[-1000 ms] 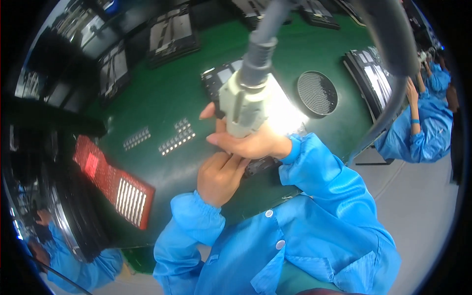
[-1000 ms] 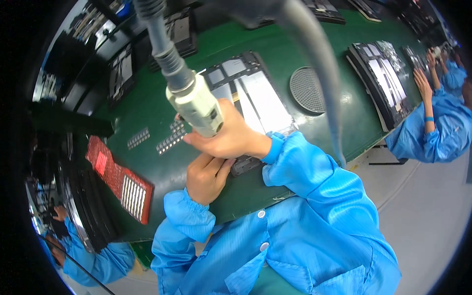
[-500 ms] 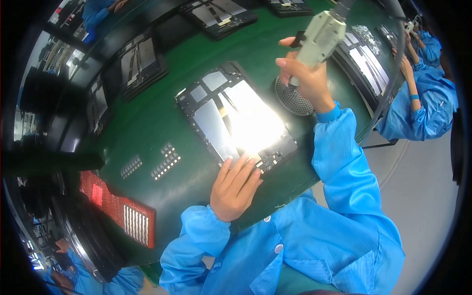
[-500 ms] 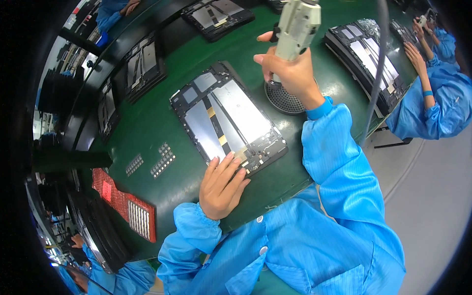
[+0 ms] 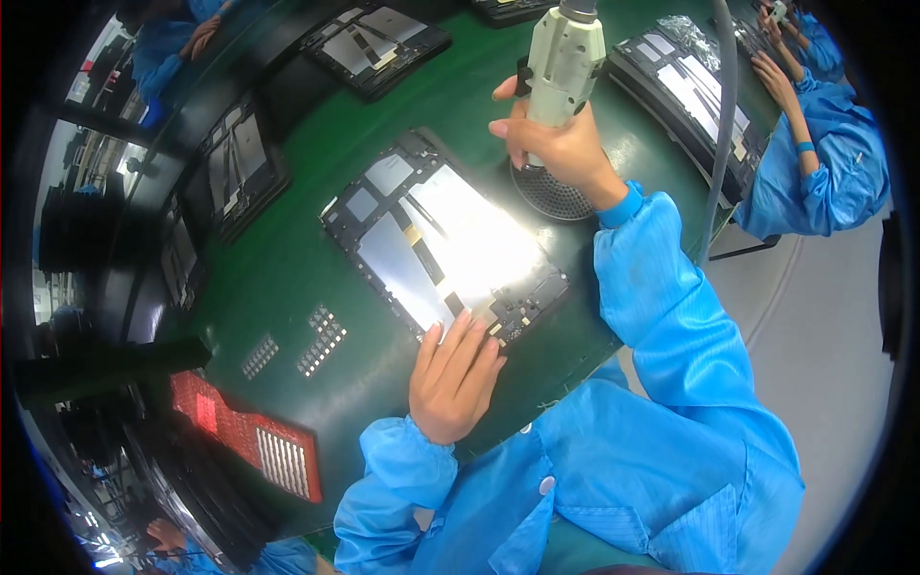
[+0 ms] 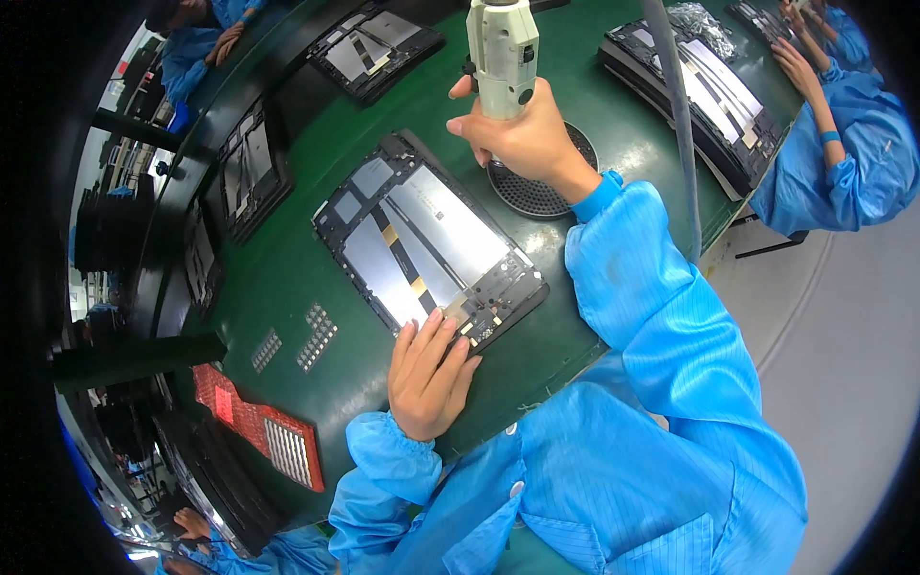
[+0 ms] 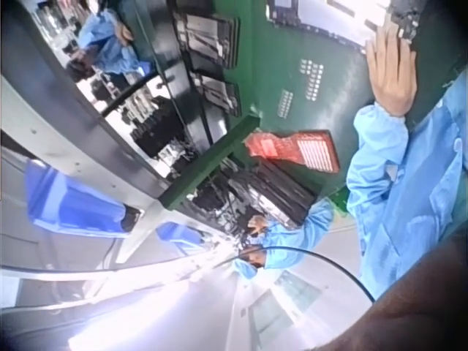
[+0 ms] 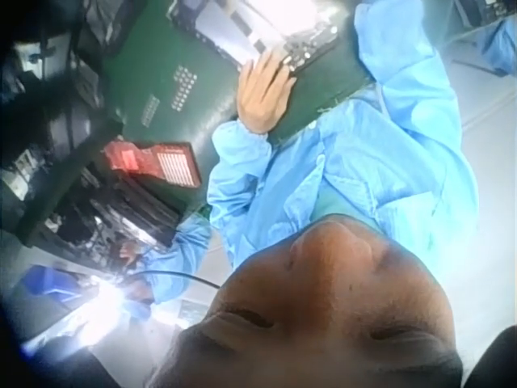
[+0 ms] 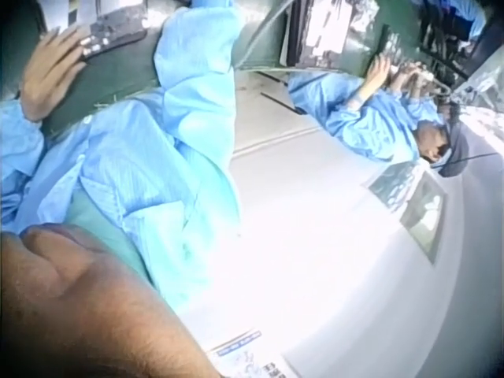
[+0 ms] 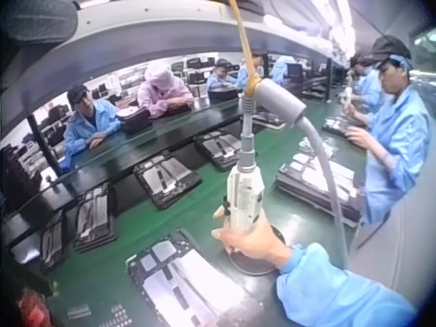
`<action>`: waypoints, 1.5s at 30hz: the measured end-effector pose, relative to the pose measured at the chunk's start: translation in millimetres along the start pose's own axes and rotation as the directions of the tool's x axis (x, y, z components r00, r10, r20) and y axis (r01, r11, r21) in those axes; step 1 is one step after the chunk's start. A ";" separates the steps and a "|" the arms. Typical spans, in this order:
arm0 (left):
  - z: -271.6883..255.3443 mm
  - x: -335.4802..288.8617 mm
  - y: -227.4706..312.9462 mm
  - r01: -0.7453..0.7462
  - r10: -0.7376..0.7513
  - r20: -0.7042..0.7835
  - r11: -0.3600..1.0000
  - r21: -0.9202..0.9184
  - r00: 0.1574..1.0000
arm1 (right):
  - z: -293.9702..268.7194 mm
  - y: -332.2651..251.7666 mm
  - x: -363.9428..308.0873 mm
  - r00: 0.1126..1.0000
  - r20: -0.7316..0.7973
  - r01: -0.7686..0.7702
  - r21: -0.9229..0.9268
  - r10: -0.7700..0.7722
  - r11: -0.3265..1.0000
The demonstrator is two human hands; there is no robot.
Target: The person assembles tablets by placing components onto the frames by hand and driving screws with an electric screwdriver before moving the devices along the assembly line.
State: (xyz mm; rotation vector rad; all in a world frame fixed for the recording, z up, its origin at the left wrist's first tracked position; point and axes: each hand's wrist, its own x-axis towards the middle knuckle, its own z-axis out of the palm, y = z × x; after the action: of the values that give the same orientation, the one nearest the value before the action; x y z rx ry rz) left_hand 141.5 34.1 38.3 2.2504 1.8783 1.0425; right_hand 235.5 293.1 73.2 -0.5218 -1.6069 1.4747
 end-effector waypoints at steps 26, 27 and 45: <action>20.2 12.8 -11.6 -0.128 0.119 -0.203 0.991 -0.031 0.972 | 114.0 -27.3 -55.6 0.876 0.479 -0.131 0.120 0.058 0.984; 21.1 12.5 -11.6 -0.130 0.117 -0.220 0.990 -0.047 0.968 | 114.9 -26.6 -56.4 0.876 0.477 -0.146 0.118 0.072 0.982; 22.0 9.3 -11.3 -0.149 0.142 -0.219 0.989 -0.019 0.965 | 120.5 -21.4 -65.1 0.840 0.538 -0.092 0.010 0.072 0.996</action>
State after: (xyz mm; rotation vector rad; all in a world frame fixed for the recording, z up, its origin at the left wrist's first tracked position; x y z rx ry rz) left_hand 143.2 53.8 20.7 2.3709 1.7704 1.3840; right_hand 178.1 167.4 82.7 -0.1529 -1.9993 1.8214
